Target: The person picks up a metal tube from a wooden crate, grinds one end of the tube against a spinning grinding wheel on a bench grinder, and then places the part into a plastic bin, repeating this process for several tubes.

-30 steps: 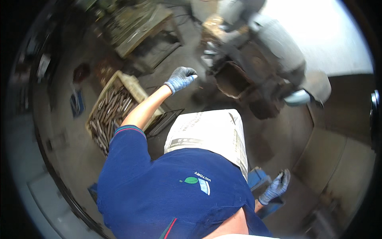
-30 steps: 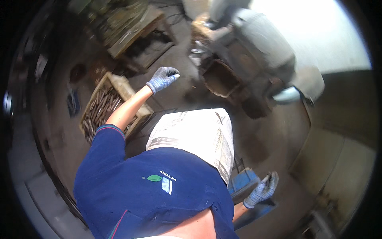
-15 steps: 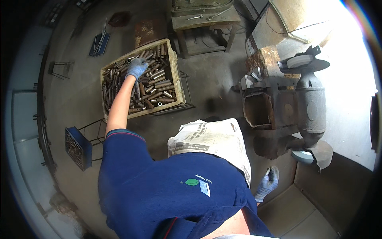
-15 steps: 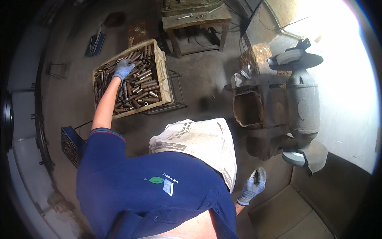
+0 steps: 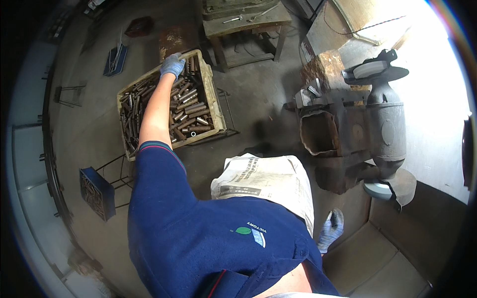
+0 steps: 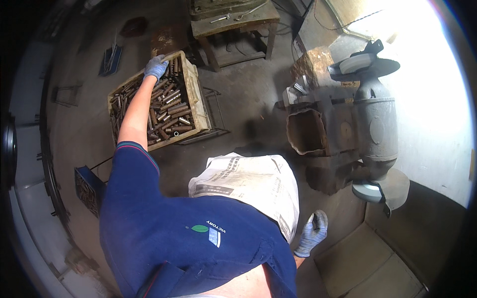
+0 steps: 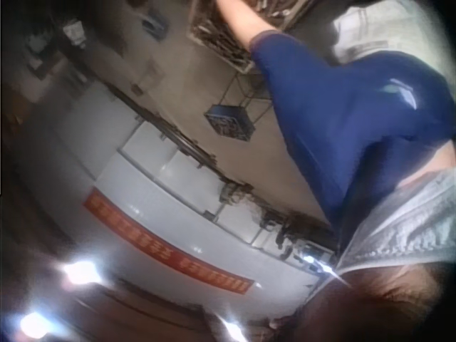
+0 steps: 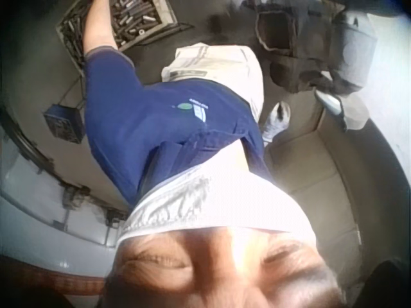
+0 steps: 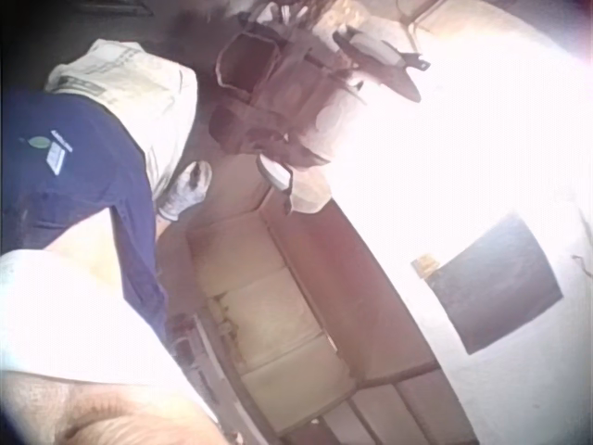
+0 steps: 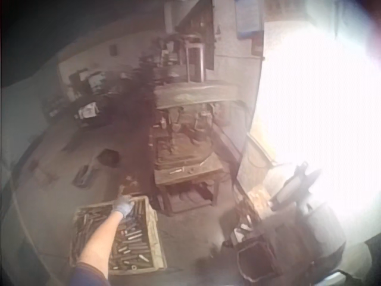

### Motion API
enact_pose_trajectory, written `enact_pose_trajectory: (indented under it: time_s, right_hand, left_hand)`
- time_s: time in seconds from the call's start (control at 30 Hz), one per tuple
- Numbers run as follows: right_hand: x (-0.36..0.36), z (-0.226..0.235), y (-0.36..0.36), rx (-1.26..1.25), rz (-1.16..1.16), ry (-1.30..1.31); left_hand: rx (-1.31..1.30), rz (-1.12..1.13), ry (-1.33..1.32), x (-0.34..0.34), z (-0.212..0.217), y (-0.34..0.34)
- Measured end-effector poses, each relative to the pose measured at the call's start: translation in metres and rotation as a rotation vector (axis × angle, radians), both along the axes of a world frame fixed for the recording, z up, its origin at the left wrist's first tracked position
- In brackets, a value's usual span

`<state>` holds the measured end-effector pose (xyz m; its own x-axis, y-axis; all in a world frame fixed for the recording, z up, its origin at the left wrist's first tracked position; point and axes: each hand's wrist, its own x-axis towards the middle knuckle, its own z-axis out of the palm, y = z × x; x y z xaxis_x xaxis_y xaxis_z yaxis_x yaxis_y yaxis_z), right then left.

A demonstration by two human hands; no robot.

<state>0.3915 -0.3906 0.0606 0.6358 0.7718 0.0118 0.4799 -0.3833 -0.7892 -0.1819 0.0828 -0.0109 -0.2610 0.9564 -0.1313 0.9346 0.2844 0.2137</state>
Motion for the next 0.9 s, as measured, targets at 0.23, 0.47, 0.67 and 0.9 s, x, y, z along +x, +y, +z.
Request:
enact_pose_trajectory:
  time_s: [0.23,0.47,0.67,0.9]
  right_hand:
    - [-0.007,-0.002,-0.006,-0.046,0.048,-0.062]
    - [-0.022,0.000,-0.009,-0.082,0.008,0.002]
    - [-0.016,-0.005,-0.004,-0.121,0.028,-0.022]
    - [-0.024,0.001,-0.003,-0.110,0.006,-0.025]
  left_hand:
    - [-0.034,0.004,-0.041,0.013,-0.025,0.006]
    - [0.016,0.006,-0.135,0.003,-0.050,-0.027]
    - [-0.171,-0.029,-0.182,-0.015,-0.044,0.000]
    - [0.145,-0.160,-0.182,-0.015,-0.049,-0.009]
